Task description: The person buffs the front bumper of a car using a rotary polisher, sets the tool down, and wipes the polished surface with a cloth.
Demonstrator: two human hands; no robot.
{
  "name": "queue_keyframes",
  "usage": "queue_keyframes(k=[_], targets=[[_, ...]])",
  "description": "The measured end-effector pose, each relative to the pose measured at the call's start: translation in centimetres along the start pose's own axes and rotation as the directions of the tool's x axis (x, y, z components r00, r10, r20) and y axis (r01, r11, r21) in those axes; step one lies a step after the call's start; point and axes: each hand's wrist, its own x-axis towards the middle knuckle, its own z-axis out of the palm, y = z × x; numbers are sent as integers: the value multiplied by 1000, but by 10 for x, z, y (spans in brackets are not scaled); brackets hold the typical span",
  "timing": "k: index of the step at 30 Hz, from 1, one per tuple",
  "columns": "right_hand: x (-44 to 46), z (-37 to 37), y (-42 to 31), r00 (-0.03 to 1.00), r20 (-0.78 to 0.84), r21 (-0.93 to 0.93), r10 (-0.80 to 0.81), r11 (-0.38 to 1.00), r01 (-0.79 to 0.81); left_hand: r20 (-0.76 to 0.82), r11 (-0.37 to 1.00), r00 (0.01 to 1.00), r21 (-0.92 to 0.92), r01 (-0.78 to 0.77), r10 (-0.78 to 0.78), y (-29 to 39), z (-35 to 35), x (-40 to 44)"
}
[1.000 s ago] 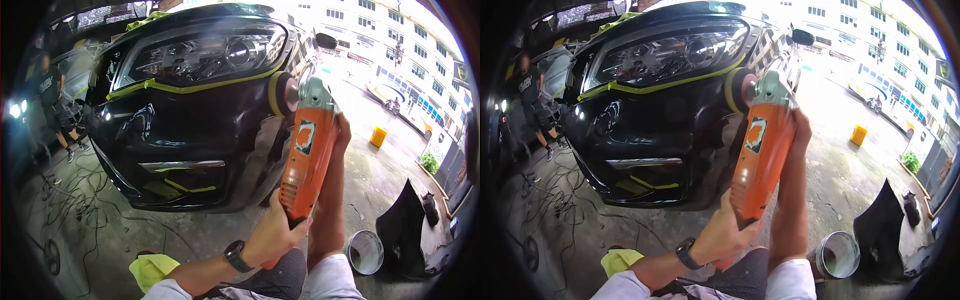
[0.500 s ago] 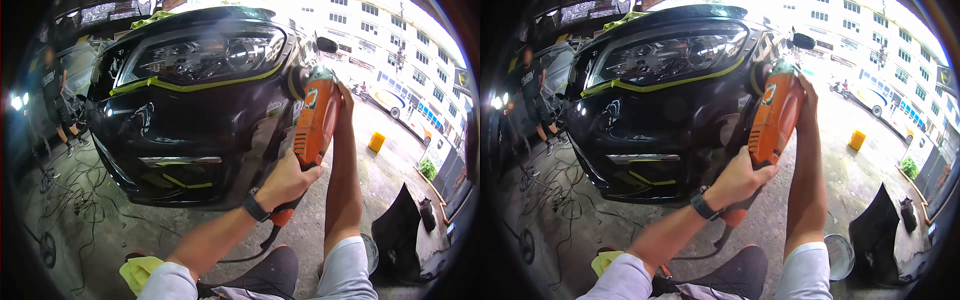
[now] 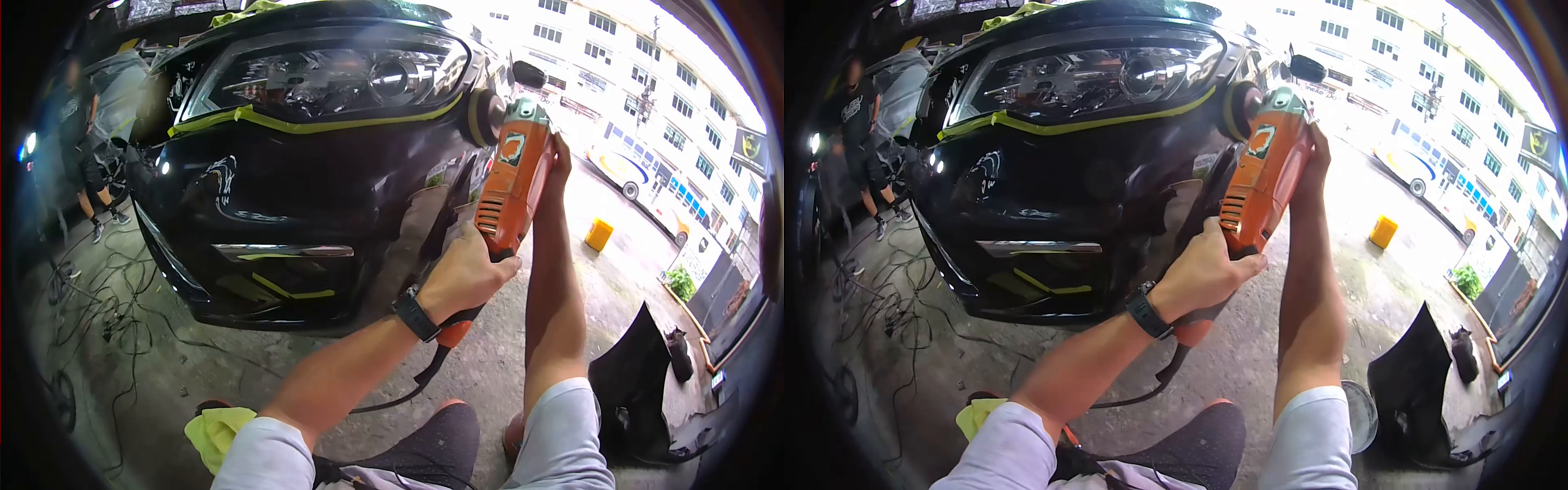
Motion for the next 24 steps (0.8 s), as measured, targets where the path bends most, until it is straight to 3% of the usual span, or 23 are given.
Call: queue_keyframes(k=[2,5,7,9,11,13,16,20,22,24], targets=[[10,-14,15,1000,14,11,-24,1000,24,-37,980,999,200,13,-6,3,-2,-3],[16,-25,27,998,10,49,-69,996,68,-27,953,991,273,132,-130,14,-6,-9],[13,-25,23,991,134,108,-15,994,0,-59,977,997,204,57,-46,0,0,-6],[7,-24,12,998,62,-62,-7,998,11,-99,992,992,108,-66,76,-9,7,0],[7,-21,9,998,56,-129,-13,991,20,-101,992,994,118,-39,51,-9,15,0],[4,-20,14,997,41,-33,-61,998,62,-133,978,990,211,-7,35,-6,21,-8],[18,-35,20,993,88,-84,-79,993,87,-125,970,992,242,33,-2,-8,20,-14],[17,-53,21,997,58,15,55,998,-56,-136,985,991,170,1,23,-13,28,-7],[15,-68,23,996,69,38,62,997,-64,-52,980,995,178,92,-84,-10,36,-5],[20,-98,29,993,103,68,57,996,-64,-40,980,996,183,80,-74,-12,42,-1]])
